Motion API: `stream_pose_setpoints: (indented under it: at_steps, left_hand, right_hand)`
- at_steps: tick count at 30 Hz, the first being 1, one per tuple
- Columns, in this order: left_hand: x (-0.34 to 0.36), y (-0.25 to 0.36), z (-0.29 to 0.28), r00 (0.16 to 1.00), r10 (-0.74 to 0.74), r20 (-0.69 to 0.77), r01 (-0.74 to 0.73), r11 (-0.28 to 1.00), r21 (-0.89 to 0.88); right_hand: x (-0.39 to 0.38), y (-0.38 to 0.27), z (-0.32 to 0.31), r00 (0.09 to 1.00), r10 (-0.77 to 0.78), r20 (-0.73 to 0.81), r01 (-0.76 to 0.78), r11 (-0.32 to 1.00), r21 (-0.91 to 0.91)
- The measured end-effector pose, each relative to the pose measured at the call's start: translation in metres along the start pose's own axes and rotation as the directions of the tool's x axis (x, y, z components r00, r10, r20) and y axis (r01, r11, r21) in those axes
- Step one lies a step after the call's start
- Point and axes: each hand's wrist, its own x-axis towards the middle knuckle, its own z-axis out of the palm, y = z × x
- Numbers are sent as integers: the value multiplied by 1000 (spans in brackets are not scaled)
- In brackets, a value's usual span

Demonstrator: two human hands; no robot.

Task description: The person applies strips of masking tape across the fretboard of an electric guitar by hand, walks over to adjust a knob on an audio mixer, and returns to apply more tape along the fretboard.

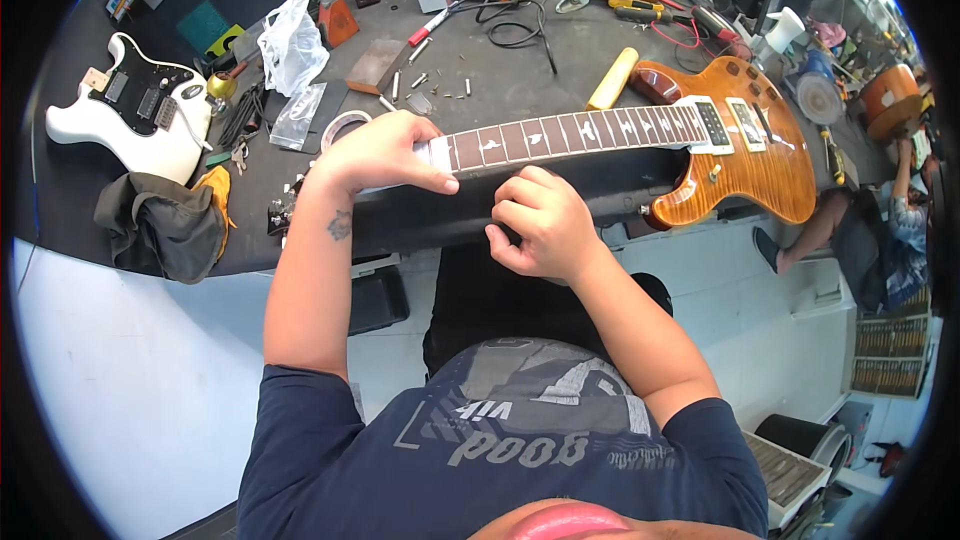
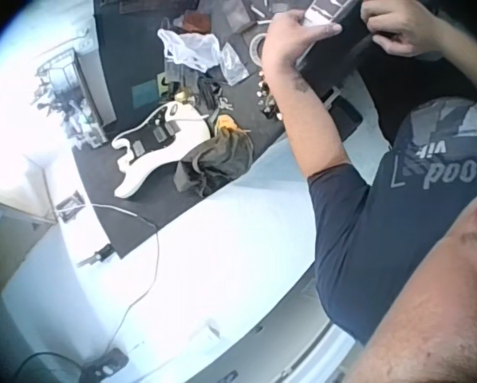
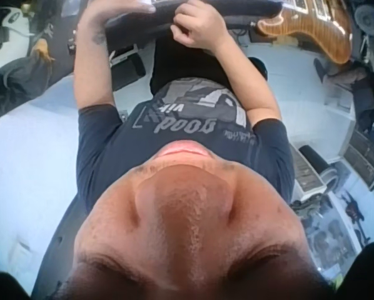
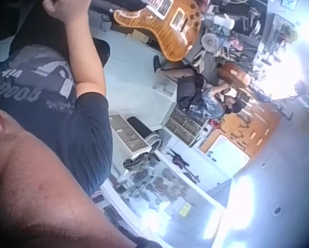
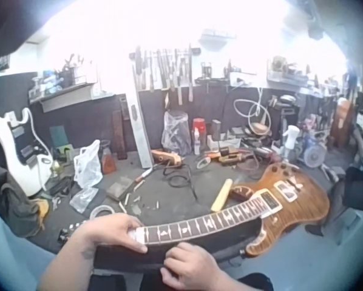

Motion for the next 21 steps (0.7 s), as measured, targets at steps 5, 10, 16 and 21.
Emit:
stream_pose_setpoints:
  at_steps: [5,10,16,21]
  left_hand:
    - [1,35,13,958,-241,-155,268,945,187]
    - [-11,32,19,955,13,-296,56,973,225]
    - [-9,47,15,970,2,-243,92,923,374]
    - [3,59,35,954,-114,-277,265,750,606]
  right_hand:
    - [-1,1,0,1000,16,24,-16,1000,-15]
    - [-2,1,0,1000,16,19,-16,1000,-22]
    - [-3,1,2,999,15,39,-14,1000,-20]
    - [-4,3,5,999,26,36,-26,999,-19]
